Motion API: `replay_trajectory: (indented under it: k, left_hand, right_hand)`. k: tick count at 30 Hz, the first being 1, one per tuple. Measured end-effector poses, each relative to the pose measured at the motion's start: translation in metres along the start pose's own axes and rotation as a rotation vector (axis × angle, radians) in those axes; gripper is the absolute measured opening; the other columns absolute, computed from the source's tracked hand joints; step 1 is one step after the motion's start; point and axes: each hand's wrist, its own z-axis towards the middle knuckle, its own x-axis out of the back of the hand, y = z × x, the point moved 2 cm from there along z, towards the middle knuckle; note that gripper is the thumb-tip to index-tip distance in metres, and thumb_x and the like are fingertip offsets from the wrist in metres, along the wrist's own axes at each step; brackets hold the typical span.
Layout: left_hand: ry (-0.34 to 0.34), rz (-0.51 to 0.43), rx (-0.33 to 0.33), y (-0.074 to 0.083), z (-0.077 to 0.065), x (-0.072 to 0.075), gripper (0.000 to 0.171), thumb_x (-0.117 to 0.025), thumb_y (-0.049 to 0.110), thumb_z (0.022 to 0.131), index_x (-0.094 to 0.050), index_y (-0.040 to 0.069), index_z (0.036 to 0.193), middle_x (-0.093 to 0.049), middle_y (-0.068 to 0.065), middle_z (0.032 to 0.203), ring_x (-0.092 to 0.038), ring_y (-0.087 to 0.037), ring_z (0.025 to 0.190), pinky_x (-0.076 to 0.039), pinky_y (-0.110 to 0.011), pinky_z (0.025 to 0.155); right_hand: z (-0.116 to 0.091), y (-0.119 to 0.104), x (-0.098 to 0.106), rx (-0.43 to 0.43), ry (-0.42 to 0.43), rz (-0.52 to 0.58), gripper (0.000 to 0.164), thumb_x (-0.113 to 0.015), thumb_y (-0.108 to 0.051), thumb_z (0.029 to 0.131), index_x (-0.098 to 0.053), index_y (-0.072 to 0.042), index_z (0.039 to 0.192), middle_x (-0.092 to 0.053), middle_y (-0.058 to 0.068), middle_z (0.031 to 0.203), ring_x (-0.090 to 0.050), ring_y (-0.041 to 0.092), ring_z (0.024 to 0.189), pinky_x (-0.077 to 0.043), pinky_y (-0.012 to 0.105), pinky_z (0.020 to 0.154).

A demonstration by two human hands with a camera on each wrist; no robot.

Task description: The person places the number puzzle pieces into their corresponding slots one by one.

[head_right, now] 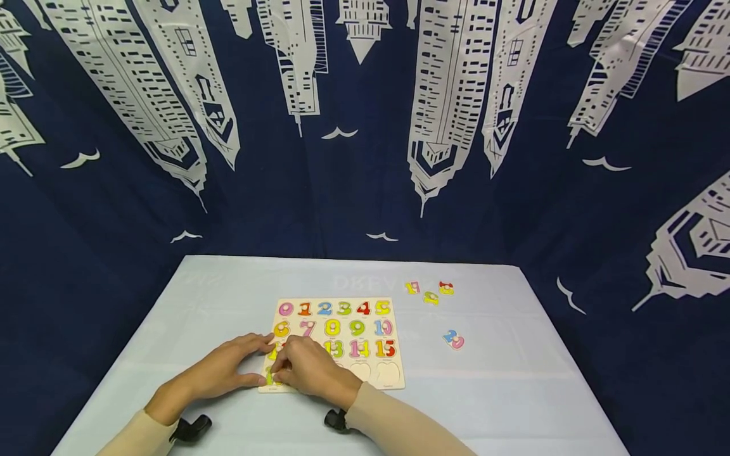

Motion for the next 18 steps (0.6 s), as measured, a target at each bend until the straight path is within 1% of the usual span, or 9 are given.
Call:
replay_trajectory:
  k: [4,7,10,13,16,18]
  left_hand:
    - [0.006,0.013,0.014,0.002,0.000,0.000,0.072,-0.095,0.042,0.099,-0.071,0.007,0.157,-0.063,-0.012,0.174,-0.057,-0.047,0.162,-0.046,-0.074,0.132]
    - [0.009,0.015,0.021,0.004,0.000,0.001,0.071,-0.095,0.041,0.099,-0.072,0.007,0.157,-0.063,-0.012,0.174,-0.057,-0.047,0.162,-0.046,-0.074,0.132]
    - [0.011,0.008,0.031,0.005,0.001,0.001,0.072,-0.096,0.041,0.099,-0.072,0.007,0.157,-0.063,-0.012,0.174,-0.055,-0.048,0.164,-0.044,-0.075,0.134]
    - [0.016,-0.006,0.056,0.005,0.001,0.000,0.071,-0.096,0.041,0.098,-0.073,0.009,0.157,-0.063,-0.010,0.174,-0.053,-0.048,0.166,-0.042,-0.076,0.135]
    - [0.028,0.000,0.080,0.004,0.003,-0.003,0.070,-0.097,0.041,0.097,-0.074,0.011,0.156,-0.065,-0.008,0.172,-0.055,-0.046,0.165,-0.043,-0.074,0.135]
    - [0.037,0.017,0.080,0.004,0.004,-0.004,0.069,-0.096,0.042,0.098,-0.074,0.012,0.156,-0.067,-0.007,0.170,-0.058,-0.044,0.162,-0.045,-0.072,0.135]
  right_hand:
    - [0.001,0.001,-0.001,-0.003,0.003,-0.020,0.004,-0.096,-0.019,0.100,-0.093,-0.021,0.102,-0.078,-0.010,0.096,-0.053,-0.008,0.082,-0.045,0.009,0.069]
    - [0.001,0.002,-0.001,-0.009,-0.001,-0.018,0.003,-0.095,-0.020,0.101,-0.094,-0.021,0.104,-0.078,-0.009,0.097,-0.052,-0.009,0.081,-0.044,0.009,0.069]
    - [-0.001,0.003,0.001,-0.016,-0.009,-0.009,0.006,-0.093,-0.018,0.102,-0.094,-0.019,0.108,-0.079,-0.008,0.101,-0.054,-0.007,0.082,-0.046,0.009,0.070]
    - [-0.006,0.005,0.004,-0.025,-0.013,0.003,0.012,-0.093,-0.018,0.103,-0.093,-0.018,0.114,-0.079,-0.006,0.104,-0.057,-0.006,0.084,-0.048,0.009,0.073]
    - [-0.011,0.010,0.010,-0.030,0.003,0.023,0.015,-0.092,-0.017,0.103,-0.092,-0.017,0.117,-0.080,-0.006,0.106,-0.060,-0.006,0.086,-0.051,0.010,0.077]
    - [-0.016,0.014,0.015,-0.039,0.022,0.049,0.014,-0.091,-0.015,0.103,-0.092,-0.016,0.117,-0.080,-0.004,0.106,-0.061,-0.005,0.085,-0.052,0.011,0.077]
